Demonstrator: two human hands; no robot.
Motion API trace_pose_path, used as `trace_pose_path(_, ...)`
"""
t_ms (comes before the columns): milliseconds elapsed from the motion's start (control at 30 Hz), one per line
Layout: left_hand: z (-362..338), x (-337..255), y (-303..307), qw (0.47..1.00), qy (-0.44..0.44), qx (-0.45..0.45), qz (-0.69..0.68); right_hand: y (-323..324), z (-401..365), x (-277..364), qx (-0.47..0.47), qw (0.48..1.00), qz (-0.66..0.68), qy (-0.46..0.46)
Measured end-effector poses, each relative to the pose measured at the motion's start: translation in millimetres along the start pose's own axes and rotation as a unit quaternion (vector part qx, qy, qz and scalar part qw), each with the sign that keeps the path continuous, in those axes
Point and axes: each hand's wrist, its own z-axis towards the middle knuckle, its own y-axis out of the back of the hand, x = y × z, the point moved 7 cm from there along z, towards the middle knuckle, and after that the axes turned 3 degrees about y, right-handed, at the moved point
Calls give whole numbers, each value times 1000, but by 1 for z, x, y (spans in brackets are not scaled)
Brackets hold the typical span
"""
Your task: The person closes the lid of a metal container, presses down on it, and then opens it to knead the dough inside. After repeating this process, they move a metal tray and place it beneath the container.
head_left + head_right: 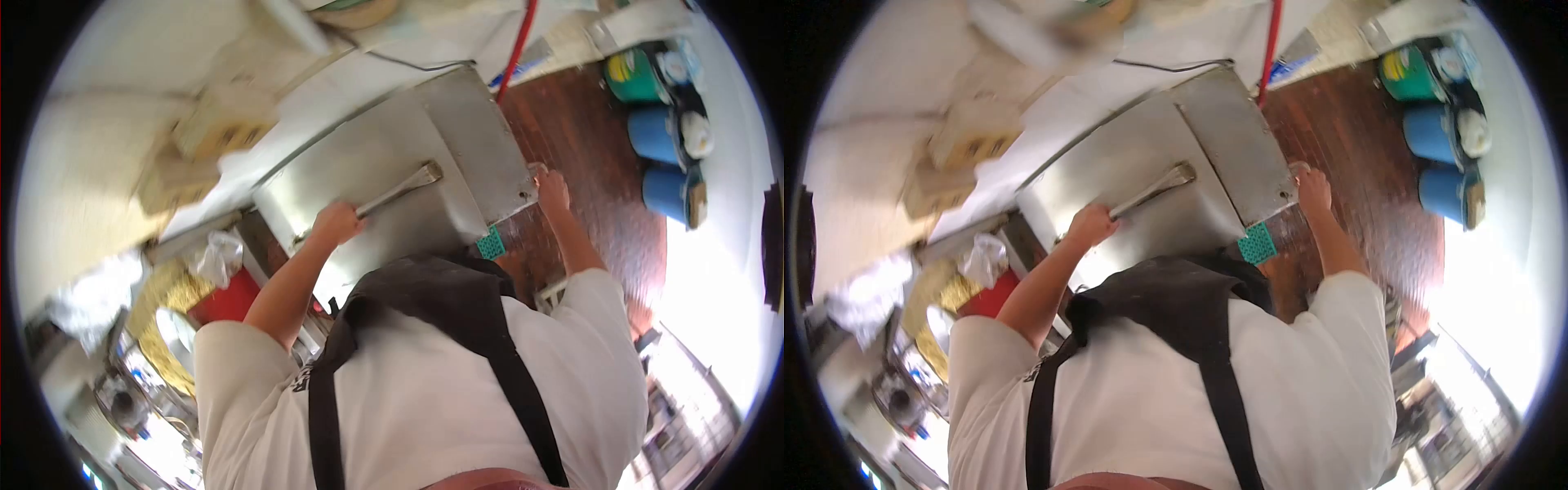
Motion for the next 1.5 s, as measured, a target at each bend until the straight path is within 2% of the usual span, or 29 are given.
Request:
trace_pose_path(33, -11, 1, 0, 1000, 20, 5, -2, 3, -5, 10, 14, 999, 16, -24)
trace_pose_path(133, -54, -2, 24, 977, 94, -177, -78, 21, -28, 56, -76, 988, 135, -4)
trace_pose_path(167, -73, 7, 20, 945, 119, -280, -119, 11, -33, 78, 7, 982, 169, 85)
trace_pose_path(233, -131, 34, -22, 847, 161, -471, -186, -1, -52, 120, 67, 943, 251, 207)
trace_pose_path(267, -157, 51, -52, 832, 201, -482, -185, 1, -65, 141, 43, 921, 304, 242)
trace_pose_path(300, -181, 72, -84, 816, 239, -494, -183, 1, -75, 155, 64, 932, 287, 213)
trace_pose_path(367, -193, 125, -189, 794, 360, -336, -357, 5, -93, 174, 106, 950, 249, 152)
trace_pose_path(433, -178, 147, -253, 771, 349, -299, -440, 0, -90, 177, 99, 966, 196, 137)
trace_pose_path(500, -183, 159, -277, 763, 345, -253, -484, 2, -93, 178, 112, 972, 167, 121)
trace_pose_path(567, -179, 167, -261, 771, 345, -208, -494, 39, -95, 179, 136, 972, 162, 106)
trace_pose_path(600, -210, 137, -204, 760, 375, -136, -513, 61, -101, 180, 117, 968, 184, 123)
trace_pose_path(667, -249, 132, -146, 693, 278, -158, -647, 109, -115, 177, 82, 958, 228, 156)
trace_pose_path(700, -267, 146, -119, 740, 270, -161, -594, 134, -115, 180, 48, 940, 284, 184)
trace_pose_path(733, -293, 133, -60, 761, 254, -280, -527, 162, -115, 182, 13, 917, 340, 208)
trace_pose_path(767, -303, 135, -24, 741, 236, -322, -539, 193, -116, 190, 32, 881, 436, 179)
trace_pose_path(800, -303, 144, 4, 730, 171, -401, -526, 221, -113, 201, 51, 836, 527, 147)
trace_pose_path(833, -289, 181, 11, 727, 189, -441, -491, 241, -100, 209, 22, 821, 547, 162)
trace_pose_path(867, -292, 150, 54, 720, 209, -400, -528, 259, -84, 218, -9, 805, 566, 179)
trace_pose_path(900, -287, 142, 76, 694, 211, -432, -536, 275, -70, 229, -24, 812, 554, 181)
trace_pose_path(933, -279, 143, 94, 707, 221, -437, -511, 287, -58, 241, -44, 818, 544, 182)
trace_pose_path(967, -270, 145, 108, 720, 205, -443, -493, 290, -52, 249, -101, 790, 569, 206)
trace_pose_path(1033, -256, 149, 129, 743, 177, -456, -457, 273, -40, 261, -208, 723, 608, 253)
trace_pose_path(1067, -252, 152, 134, 754, 199, -442, -444, 247, -26, 255, -278, 759, 529, 257)
trace_pose_path(1133, -248, 159, 143, 774, 244, -413, -413, 190, -33, 268, -187, 833, 438, 281)
trace_pose_path(1167, -246, 162, 143, 777, 242, -409, -413, 171, -53, 287, -157, 882, 292, 335)
trace_pose_path(1200, -245, 165, 140, 779, 242, -404, -414, 148, -74, 303, -123, 905, 138, 383)
trace_pose_path(1267, -244, 169, 143, 778, 240, -404, -418, 70, -103, 318, 11, 843, 115, 525)
trace_pose_path(1367, -244, 170, 136, 774, 244, -396, -430, 40, -155, 310, -9, 780, 97, 618)
trace_pose_path(1500, -244, 171, 140, 767, 242, -405, -435, -15, -158, 311, 75, 783, 4, 618)
